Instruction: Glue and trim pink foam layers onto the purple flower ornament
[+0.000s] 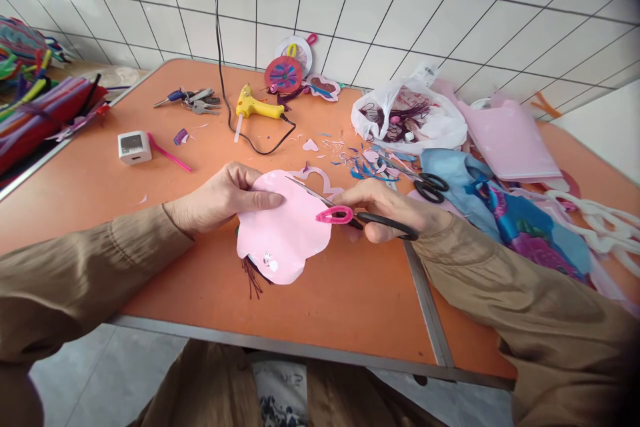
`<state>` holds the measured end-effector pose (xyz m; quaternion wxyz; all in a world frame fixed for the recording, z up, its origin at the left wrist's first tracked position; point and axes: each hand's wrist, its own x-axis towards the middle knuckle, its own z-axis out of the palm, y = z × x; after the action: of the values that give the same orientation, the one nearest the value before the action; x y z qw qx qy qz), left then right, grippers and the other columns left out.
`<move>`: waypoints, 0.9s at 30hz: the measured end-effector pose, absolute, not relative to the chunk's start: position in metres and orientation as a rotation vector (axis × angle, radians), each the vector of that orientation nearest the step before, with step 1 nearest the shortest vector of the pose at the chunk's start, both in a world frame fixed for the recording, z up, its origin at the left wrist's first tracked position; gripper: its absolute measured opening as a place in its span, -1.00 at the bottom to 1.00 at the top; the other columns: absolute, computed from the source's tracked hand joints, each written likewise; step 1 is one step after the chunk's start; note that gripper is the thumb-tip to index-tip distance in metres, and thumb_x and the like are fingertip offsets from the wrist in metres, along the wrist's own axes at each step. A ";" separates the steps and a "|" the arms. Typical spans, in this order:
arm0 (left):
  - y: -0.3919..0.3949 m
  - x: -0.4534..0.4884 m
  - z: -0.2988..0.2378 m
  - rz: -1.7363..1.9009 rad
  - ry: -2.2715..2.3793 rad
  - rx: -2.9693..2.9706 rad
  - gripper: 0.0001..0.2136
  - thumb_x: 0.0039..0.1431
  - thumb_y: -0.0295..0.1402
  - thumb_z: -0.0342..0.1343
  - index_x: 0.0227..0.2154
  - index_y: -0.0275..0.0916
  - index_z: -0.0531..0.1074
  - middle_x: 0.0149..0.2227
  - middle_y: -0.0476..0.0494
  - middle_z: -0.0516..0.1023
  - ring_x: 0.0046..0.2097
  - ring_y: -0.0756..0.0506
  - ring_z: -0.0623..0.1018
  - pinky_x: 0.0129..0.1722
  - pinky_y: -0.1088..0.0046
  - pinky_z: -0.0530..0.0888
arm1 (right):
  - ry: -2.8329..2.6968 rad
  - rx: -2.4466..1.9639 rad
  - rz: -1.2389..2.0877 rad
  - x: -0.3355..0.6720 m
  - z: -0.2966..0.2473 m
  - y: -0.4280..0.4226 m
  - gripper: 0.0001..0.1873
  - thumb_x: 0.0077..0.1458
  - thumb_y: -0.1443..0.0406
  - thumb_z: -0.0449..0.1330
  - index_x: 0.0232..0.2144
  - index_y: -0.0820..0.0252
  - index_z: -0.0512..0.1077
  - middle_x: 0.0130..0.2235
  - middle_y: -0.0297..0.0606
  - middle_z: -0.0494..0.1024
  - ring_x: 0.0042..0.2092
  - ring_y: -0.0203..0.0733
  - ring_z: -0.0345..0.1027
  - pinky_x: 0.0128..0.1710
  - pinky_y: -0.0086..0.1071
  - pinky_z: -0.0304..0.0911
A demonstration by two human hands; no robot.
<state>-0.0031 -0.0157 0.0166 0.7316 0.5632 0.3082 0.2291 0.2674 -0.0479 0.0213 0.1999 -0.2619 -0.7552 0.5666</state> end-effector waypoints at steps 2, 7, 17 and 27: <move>-0.016 -0.003 0.017 0.498 0.670 1.235 -0.82 -0.01 -0.29 0.37 -0.46 -0.35 0.64 -0.46 -0.18 0.67 -0.47 -0.10 0.63 -0.52 0.50 0.57 | -2.086 -0.767 1.602 0.268 0.022 -0.049 -0.41 0.01 -0.15 0.24 -0.35 0.32 0.49 -0.51 -0.36 0.36 -0.46 -0.37 0.16 -0.47 -0.44 0.02; -0.015 -0.003 0.016 0.499 0.665 1.236 -0.84 0.00 -0.31 0.37 -0.44 -0.34 0.65 -0.44 -0.17 0.68 -0.47 -0.08 0.63 -0.50 0.50 0.58 | -2.027 -0.728 1.710 0.271 0.020 -0.047 -0.35 -0.04 -0.16 0.27 -0.27 0.38 0.51 -0.54 -0.34 0.41 -0.49 -0.36 0.23 -0.48 -0.44 0.07; -0.028 0.006 0.016 0.552 0.761 1.452 -0.79 0.08 -0.28 0.29 -0.41 -0.38 0.63 -0.47 -0.15 0.64 -0.48 0.00 0.56 -0.52 0.59 0.46 | -1.545 -1.055 1.394 0.227 0.024 -0.065 -0.54 -0.21 0.29 0.41 -0.22 0.14 0.36 -0.35 -0.37 0.48 -0.34 -0.31 0.36 -0.38 -0.45 0.28; -0.034 0.007 0.021 0.497 0.784 1.603 -0.75 0.05 -0.23 0.27 -0.44 -0.39 0.59 -0.52 -0.12 0.58 -0.51 -0.03 0.51 -0.55 0.54 0.41 | -1.493 -1.169 1.246 0.214 0.023 -0.075 -0.67 -0.25 0.44 0.29 -0.34 0.18 0.36 -0.47 -0.43 0.44 -0.43 -0.37 0.29 -0.44 -0.48 0.19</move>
<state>0.0070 -0.0341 0.0208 0.6011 0.6916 0.3382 0.2144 0.2135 -0.0751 0.0234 0.4224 -0.4669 -0.5965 0.4978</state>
